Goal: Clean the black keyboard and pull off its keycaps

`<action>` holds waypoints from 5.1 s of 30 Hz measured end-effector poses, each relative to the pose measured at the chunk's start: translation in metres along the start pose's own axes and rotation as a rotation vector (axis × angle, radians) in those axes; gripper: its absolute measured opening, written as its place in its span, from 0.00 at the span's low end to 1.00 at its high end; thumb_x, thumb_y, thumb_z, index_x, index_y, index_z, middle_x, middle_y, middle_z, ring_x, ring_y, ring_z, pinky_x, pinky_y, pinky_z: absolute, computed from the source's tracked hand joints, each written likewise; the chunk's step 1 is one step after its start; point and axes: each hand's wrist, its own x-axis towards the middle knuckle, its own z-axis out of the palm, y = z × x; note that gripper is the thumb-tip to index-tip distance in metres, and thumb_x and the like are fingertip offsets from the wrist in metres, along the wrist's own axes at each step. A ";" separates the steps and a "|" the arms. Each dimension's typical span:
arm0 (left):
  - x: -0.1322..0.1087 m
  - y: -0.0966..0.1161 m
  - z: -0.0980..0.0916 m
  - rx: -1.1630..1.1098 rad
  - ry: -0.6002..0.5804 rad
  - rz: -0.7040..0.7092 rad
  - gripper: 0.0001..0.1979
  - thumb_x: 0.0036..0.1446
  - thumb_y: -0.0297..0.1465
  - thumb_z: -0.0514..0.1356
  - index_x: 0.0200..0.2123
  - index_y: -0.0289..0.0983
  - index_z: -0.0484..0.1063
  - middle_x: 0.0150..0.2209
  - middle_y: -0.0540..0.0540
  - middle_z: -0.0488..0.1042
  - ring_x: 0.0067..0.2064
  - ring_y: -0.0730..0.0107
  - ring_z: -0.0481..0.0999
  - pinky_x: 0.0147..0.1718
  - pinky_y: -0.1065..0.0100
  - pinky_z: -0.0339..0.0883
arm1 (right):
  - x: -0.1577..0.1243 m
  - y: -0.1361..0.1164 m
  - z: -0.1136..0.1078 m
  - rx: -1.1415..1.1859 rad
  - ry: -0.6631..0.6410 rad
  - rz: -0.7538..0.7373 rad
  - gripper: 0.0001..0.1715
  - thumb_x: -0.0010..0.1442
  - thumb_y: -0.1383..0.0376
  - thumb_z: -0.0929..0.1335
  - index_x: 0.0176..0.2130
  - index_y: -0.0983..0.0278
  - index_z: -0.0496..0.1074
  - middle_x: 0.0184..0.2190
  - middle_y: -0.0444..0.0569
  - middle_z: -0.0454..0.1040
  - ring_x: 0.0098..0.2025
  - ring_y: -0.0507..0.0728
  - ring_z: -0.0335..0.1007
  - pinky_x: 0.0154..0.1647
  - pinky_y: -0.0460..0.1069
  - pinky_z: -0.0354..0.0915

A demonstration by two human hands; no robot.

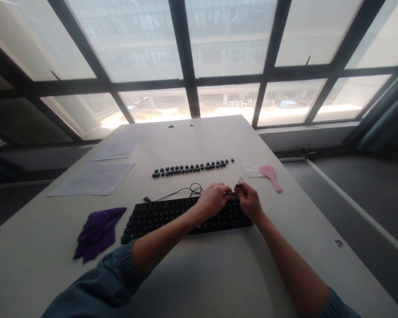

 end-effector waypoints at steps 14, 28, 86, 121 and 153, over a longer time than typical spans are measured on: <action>-0.024 -0.008 0.048 -0.135 0.130 -0.067 0.14 0.61 0.28 0.62 0.51 0.40 0.74 0.46 0.43 0.75 0.50 0.59 0.74 0.53 0.58 0.69 | 0.006 0.002 0.003 -0.016 -0.101 0.027 0.11 0.64 0.60 0.64 0.31 0.61 0.67 0.25 0.43 0.69 0.28 0.54 0.63 0.30 0.47 0.61; -0.014 -0.005 0.046 -0.054 0.099 -0.097 0.06 0.59 0.30 0.64 0.41 0.40 0.76 0.42 0.45 0.74 0.45 0.59 0.74 0.45 0.62 0.70 | -0.005 0.004 0.006 -0.113 -0.071 -0.052 0.10 0.66 0.62 0.63 0.31 0.61 0.66 0.26 0.43 0.69 0.30 0.54 0.64 0.33 0.48 0.59; 0.109 -0.041 -0.028 0.159 0.210 -0.016 0.07 0.62 0.32 0.64 0.40 0.36 0.80 0.38 0.44 0.79 0.40 0.64 0.76 0.46 0.64 0.68 | 0.000 0.003 0.008 0.137 0.262 0.111 0.16 0.68 0.55 0.63 0.30 0.61 0.64 0.22 0.41 0.68 0.22 0.52 0.64 0.26 0.47 0.61; 0.076 -0.021 -0.020 0.128 0.128 0.065 0.11 0.65 0.30 0.57 0.41 0.37 0.80 0.40 0.43 0.78 0.44 0.61 0.74 0.50 0.61 0.67 | 0.005 0.011 -0.001 0.160 0.289 0.076 0.12 0.66 0.59 0.64 0.32 0.61 0.65 0.25 0.43 0.67 0.27 0.53 0.63 0.29 0.48 0.61; -0.002 -0.003 0.057 -0.227 0.198 -0.065 0.12 0.67 0.29 0.54 0.48 0.39 0.76 0.44 0.43 0.74 0.48 0.60 0.72 0.51 0.61 0.67 | 0.003 0.011 -0.008 -0.078 -0.108 -0.024 0.11 0.65 0.62 0.63 0.31 0.61 0.65 0.25 0.42 0.67 0.29 0.54 0.62 0.32 0.47 0.58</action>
